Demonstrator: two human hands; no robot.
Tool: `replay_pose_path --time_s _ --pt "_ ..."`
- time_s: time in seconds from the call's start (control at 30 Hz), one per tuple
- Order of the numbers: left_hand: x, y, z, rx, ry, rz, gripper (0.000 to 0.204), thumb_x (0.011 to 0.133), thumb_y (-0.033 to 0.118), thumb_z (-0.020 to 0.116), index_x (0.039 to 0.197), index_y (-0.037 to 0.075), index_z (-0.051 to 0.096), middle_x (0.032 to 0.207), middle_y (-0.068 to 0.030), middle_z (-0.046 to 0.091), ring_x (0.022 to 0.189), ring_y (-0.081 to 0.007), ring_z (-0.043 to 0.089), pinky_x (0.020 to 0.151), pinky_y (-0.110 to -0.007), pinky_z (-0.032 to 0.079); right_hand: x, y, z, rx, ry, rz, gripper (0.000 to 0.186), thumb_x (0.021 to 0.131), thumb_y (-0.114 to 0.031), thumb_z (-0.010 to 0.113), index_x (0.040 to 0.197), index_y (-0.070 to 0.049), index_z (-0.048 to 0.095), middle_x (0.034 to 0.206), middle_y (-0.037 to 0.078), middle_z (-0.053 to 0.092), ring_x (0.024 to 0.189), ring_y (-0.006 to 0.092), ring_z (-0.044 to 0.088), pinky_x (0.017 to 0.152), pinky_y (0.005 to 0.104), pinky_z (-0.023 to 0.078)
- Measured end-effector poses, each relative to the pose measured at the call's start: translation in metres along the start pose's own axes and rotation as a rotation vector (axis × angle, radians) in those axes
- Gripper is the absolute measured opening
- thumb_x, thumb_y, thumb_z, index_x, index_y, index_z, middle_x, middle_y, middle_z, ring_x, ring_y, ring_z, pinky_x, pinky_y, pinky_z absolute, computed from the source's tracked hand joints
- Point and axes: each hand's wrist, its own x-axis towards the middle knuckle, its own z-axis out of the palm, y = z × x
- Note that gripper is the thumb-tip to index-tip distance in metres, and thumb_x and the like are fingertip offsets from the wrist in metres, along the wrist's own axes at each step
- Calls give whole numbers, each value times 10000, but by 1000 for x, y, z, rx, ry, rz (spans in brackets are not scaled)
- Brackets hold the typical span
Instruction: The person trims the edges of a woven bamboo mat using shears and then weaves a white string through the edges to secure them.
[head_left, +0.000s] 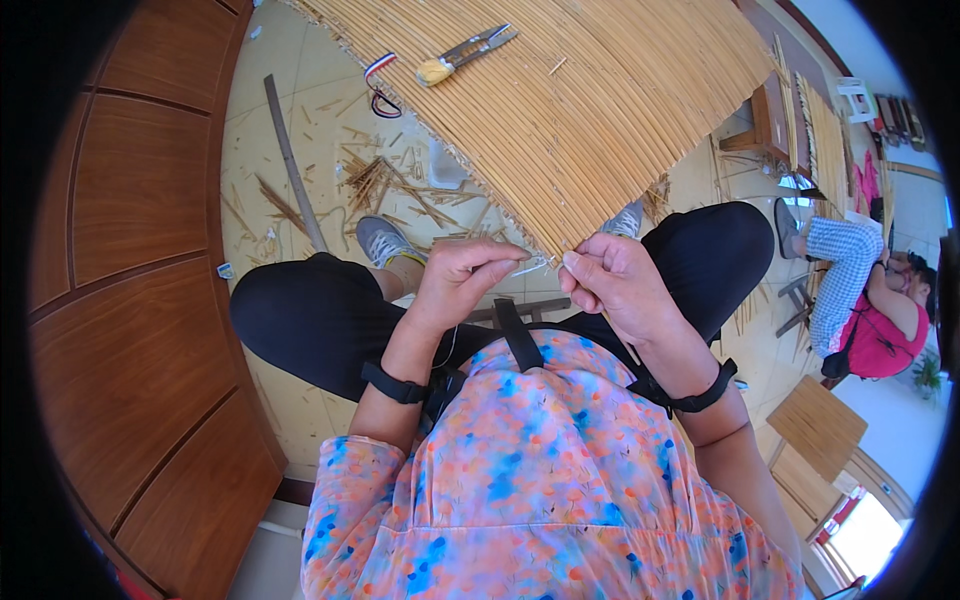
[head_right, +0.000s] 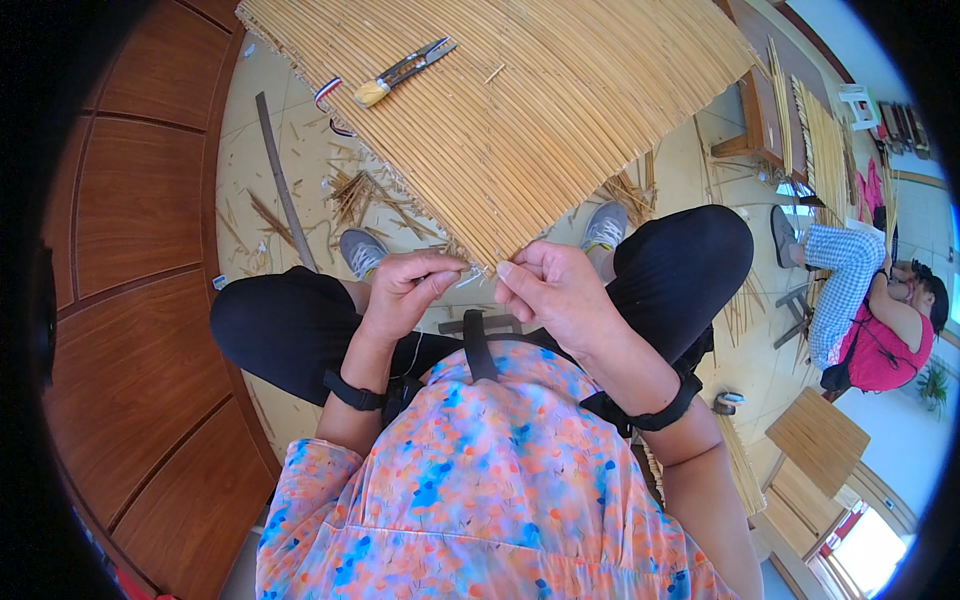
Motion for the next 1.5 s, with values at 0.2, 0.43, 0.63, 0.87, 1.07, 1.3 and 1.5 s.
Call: replay_pose_path --time_s 0.2,0.43,0.63,0.87,1.07,1.3,1.5 --pt "2 1 -2 29 -27 26 117 802 27 623 904 -6 669 763 -76 647 616 -115 561 545 -237 437 0 0 0 12 -11 0 150 907 -107 525 959 27 566 717 36 577 527 57 456 480 183 375" --pt "-6 -6 -7 86 -17 -6 119 823 42 608 921 -5 657 749 -57 638 606 -87 529 543 -223 420 0 -1 0 23 -2 17 152 905 -113 528 965 20 570 718 36 580 519 54 451 471 186 365" --pt "-24 2 -17 18 46 -346 90 871 66 563 925 -1 589 693 7 562 575 -44 450 524 -201 378 1 -1 -1 30 -14 32 153 901 -119 532 965 14 572 718 35 583 517 52 457 464 182 357" --pt "-20 32 -3 -363 121 -250 48 874 38 540 887 -2 562 1006 -86 566 608 -80 532 562 -204 447 1 -2 0 -1 1 40 162 896 -140 540 956 7 572 732 43 591 510 55 469 459 177 353" --pt "-13 22 24 -599 88 -238 64 882 55 549 915 2 564 887 -69 607 689 -107 579 670 -244 490 1 -3 0 21 -5 55 170 897 -146 542 941 16 569 762 59 601 504 64 473 438 175 347" --pt "-8 10 28 -797 227 -308 69 887 67 550 917 7 565 740 -36 582 651 -102 546 621 -231 459 3 0 1 19 4 35 155 903 -136 532 919 15 566 752 58 593 499 64 456 429 180 333" --pt "-22 7 38 -619 305 -215 95 901 102 540 959 26 537 718 -41 562 636 -95 529 582 -226 440 4 2 2 27 15 15 151 902 -130 536 916 18 564 742 53 586 496 63 436 426 182 316"
